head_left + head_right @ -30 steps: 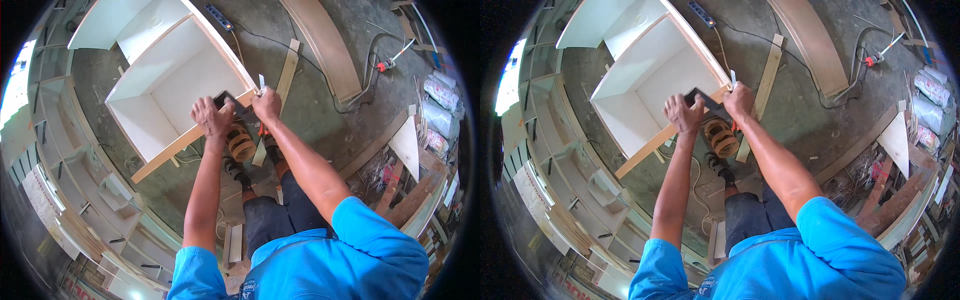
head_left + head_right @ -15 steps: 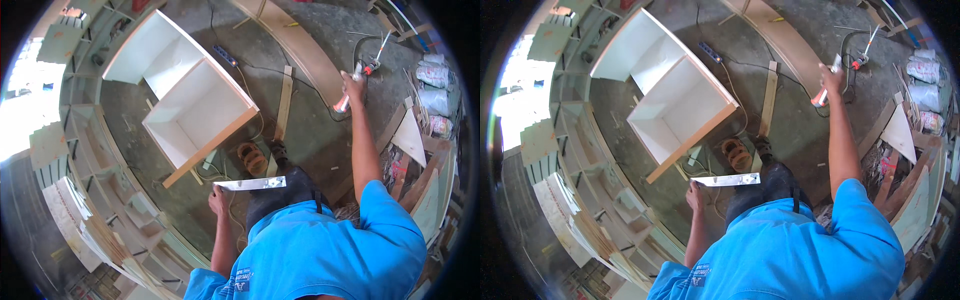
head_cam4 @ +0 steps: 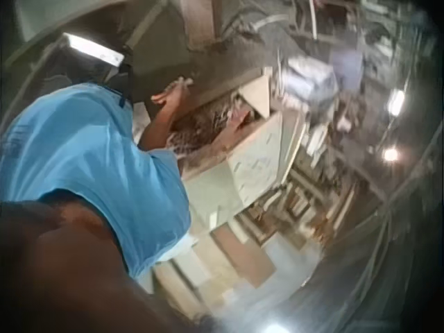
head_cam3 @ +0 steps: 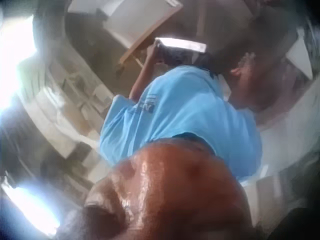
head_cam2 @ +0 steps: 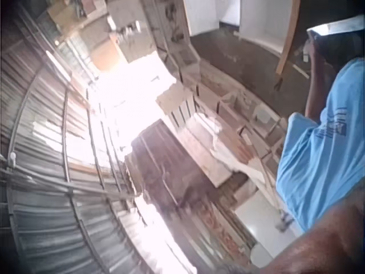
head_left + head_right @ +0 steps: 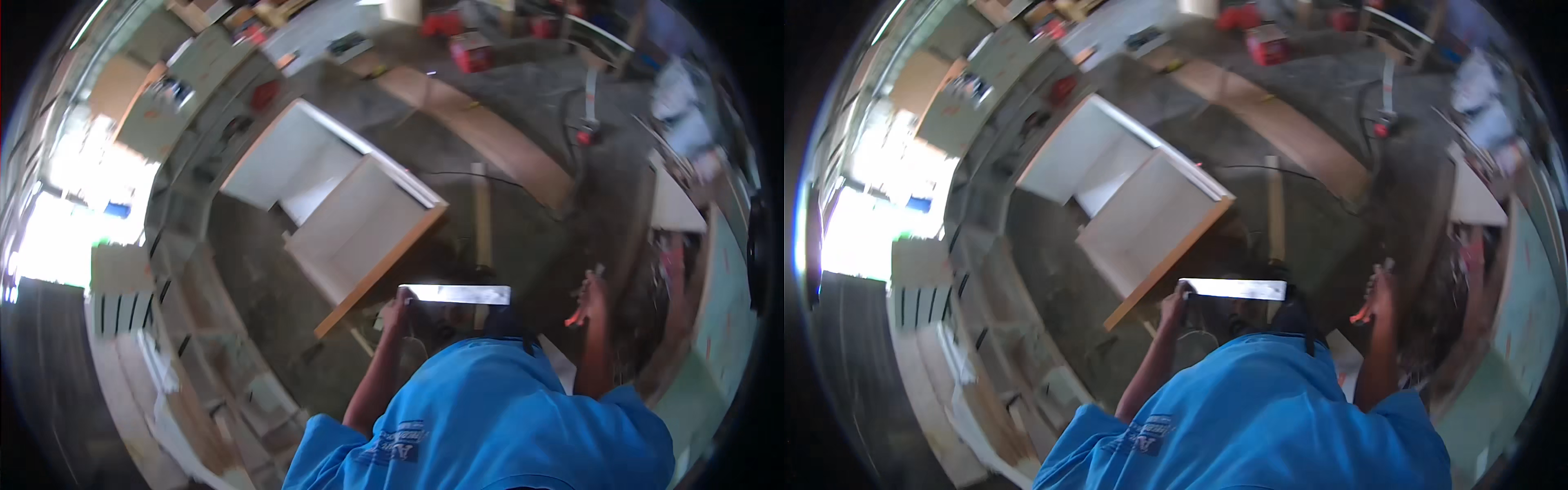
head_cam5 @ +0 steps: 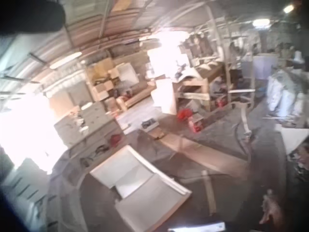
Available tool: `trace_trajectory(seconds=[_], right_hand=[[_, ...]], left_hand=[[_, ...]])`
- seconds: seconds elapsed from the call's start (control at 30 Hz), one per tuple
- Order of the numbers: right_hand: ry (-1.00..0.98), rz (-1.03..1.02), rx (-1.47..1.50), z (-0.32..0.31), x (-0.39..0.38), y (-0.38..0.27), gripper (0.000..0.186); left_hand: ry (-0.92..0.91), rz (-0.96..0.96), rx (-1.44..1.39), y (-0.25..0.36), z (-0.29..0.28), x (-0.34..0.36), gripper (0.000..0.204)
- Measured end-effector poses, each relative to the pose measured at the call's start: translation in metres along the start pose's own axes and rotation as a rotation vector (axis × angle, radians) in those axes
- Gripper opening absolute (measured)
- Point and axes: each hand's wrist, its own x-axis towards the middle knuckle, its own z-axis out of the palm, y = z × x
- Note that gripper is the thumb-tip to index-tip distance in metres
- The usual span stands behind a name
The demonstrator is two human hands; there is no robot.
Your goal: The person applies adhesive strips to the edges of a wooden cabinet box by hand, then uses a utility knife and a file to trim and smooth the excess material along the edges.
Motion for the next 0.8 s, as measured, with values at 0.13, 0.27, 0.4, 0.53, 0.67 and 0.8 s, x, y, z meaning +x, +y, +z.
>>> trace_trajectory(seconds=[0.13, 0.27, 0.4, 0.53, 0.67, 0.8], right_hand=[[-0.071, 0.191, 0.113, -0.027, -0.084, 0.069, 0.026], [-0.227, 0.143, 0.323, -0.035, -0.14, 0.083, 0.021], [-0.192, 0.209, 0.409, -0.034, -0.177, 0.109, 0.018], [-0.284, 0.208, 0.488, -0.046, -0.189, 0.152, 0.019], [-0.232, 0.143, 0.585, -0.085, -0.177, 0.173, 0.022], [-0.206, 0.084, 0.515, -0.135, -0.159, 0.162, 0.027]], left_hand=[[-0.17, 0.078, 0.25, -0.022, -0.006, 0.015, 0.052], [-0.78, -0.26, -0.362, -0.018, 0.018, -0.002, 0.024], [-0.595, 0.194, -0.26, -0.011, 0.072, -0.052, 0.024], [-0.704, -0.123, -0.123, 0.026, 0.117, -0.089, 0.028], [-0.894, -0.076, -0.065, 0.048, 0.179, -0.119, 0.028], [-0.929, 0.004, -0.007, 0.063, 0.236, -0.153, 0.029]])
